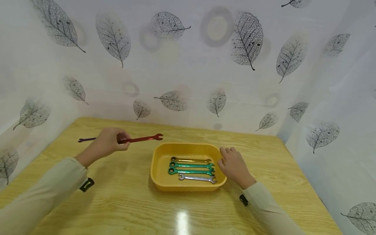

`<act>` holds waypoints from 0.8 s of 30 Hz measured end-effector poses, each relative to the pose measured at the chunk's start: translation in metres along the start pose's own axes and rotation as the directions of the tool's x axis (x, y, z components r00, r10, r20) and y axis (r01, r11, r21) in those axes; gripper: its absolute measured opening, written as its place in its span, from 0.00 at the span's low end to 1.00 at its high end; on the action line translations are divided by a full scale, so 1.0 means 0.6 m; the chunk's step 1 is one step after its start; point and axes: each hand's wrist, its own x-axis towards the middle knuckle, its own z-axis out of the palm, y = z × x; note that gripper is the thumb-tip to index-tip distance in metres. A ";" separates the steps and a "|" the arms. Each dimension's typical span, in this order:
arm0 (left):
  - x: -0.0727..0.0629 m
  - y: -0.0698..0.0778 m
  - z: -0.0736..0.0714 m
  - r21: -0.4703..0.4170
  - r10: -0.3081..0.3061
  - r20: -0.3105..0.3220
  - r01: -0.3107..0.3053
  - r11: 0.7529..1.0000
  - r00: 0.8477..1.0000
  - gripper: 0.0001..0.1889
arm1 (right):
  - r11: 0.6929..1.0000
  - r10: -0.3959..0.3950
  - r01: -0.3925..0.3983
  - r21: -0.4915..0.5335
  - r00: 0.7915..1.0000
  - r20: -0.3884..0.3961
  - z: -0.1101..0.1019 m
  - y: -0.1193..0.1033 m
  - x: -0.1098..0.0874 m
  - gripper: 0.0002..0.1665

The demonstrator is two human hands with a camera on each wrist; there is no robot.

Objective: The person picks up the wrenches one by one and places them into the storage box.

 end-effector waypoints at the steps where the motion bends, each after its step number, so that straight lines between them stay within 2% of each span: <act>1: 0.002 0.004 0.002 -0.002 0.002 0.002 -0.002 1.000 1.000 0.04 | 1.000 0.001 -0.001 -0.001 1.000 0.000 0.001 0.000 0.000 0.07; 5: 0.009 0.019 0.010 -0.011 0.018 -0.002 -0.018 1.000 1.000 0.03 | 1.000 0.000 0.000 -0.007 1.000 -0.005 0.004 0.001 -0.001 0.07; 15: 0.033 0.055 0.042 -0.042 0.106 -0.030 -0.108 0.993 0.994 0.02 | 1.000 -0.009 0.009 -0.014 1.000 -0.009 0.003 -0.001 -0.002 0.09; 24: 0.052 0.094 0.067 -0.106 0.129 0.006 -0.128 0.986 0.992 0.04 | 1.000 -0.012 0.011 -0.024 1.000 -0.028 0.005 0.001 -0.001 0.09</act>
